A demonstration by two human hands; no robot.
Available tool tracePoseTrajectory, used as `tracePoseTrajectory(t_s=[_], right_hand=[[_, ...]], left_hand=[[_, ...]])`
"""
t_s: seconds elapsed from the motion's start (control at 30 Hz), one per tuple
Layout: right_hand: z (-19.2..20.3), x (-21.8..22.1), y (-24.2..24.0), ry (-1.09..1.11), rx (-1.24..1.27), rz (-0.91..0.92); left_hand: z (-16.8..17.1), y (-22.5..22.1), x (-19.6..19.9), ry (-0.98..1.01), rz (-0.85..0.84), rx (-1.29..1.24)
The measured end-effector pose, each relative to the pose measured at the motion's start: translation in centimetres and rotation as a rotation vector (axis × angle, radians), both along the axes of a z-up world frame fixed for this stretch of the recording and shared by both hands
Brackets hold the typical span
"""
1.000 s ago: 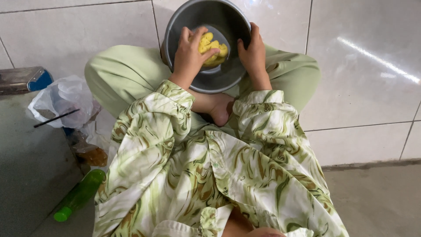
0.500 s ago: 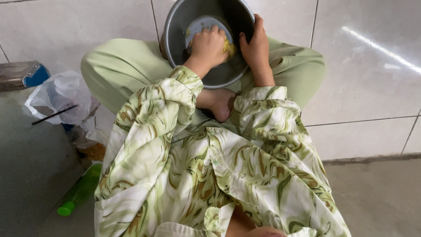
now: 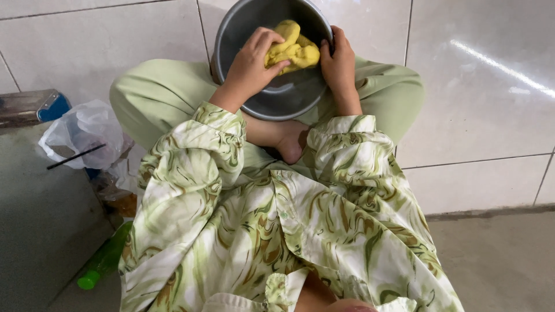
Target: Kneading a ball of yellow dough in a metal bowl while sitting on the floor.
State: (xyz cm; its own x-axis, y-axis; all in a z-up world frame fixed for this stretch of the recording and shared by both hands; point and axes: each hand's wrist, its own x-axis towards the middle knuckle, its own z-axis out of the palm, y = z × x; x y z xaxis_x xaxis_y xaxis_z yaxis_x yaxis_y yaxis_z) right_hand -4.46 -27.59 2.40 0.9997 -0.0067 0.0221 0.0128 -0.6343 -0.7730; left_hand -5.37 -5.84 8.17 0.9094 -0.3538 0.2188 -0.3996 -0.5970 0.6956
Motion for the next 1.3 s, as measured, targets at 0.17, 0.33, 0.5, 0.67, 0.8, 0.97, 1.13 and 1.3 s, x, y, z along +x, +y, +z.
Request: tracePoseTrajectory(t_s=[0.17, 0.33, 0.5, 0.67, 0.8, 0.97, 1.13, 1.3], right_hand=[[-2.0, -0.3, 0.0, -0.017, -0.063, 0.062], [-2.8, -0.4, -0.1, -0.013, -0.089, 0.056], [-3.9, -0.3, -0.6, 0.027, -0.139, 0.023], [-3.3, -0.3, -0.3, 0.000, -0.118, 0.049], [-3.0, -0.2, -0.3, -0.045, -0.101, 0.058], [-1.4, -0.3, 0.0, -0.050, -0.058, 0.071], [-1.8, -0.5, -0.1, -0.024, -0.043, 0.067], [-2.1, -0.3, -0.1, -0.068, -0.105, 0.071]], left_hand=[[-7.2, 1.0, -1.8, 0.399, -0.057, 0.421], [-9.5, -3.3, -2.1, 0.428, -0.046, 0.569], [-9.9, -7.9, -0.3, 0.378, 0.134, 0.865], [-12.0, -7.2, -1.4, -0.011, 0.209, 0.783], [-11.2, -5.9, -0.9, -0.090, 0.161, 0.518], [-8.8, -5.3, -1.0, -0.018, 0.203, 0.362], [-4.9, -3.2, -2.4, 0.036, 0.202, 0.285], [-7.0, -4.9, -3.9, 0.024, 0.169, 0.320]])
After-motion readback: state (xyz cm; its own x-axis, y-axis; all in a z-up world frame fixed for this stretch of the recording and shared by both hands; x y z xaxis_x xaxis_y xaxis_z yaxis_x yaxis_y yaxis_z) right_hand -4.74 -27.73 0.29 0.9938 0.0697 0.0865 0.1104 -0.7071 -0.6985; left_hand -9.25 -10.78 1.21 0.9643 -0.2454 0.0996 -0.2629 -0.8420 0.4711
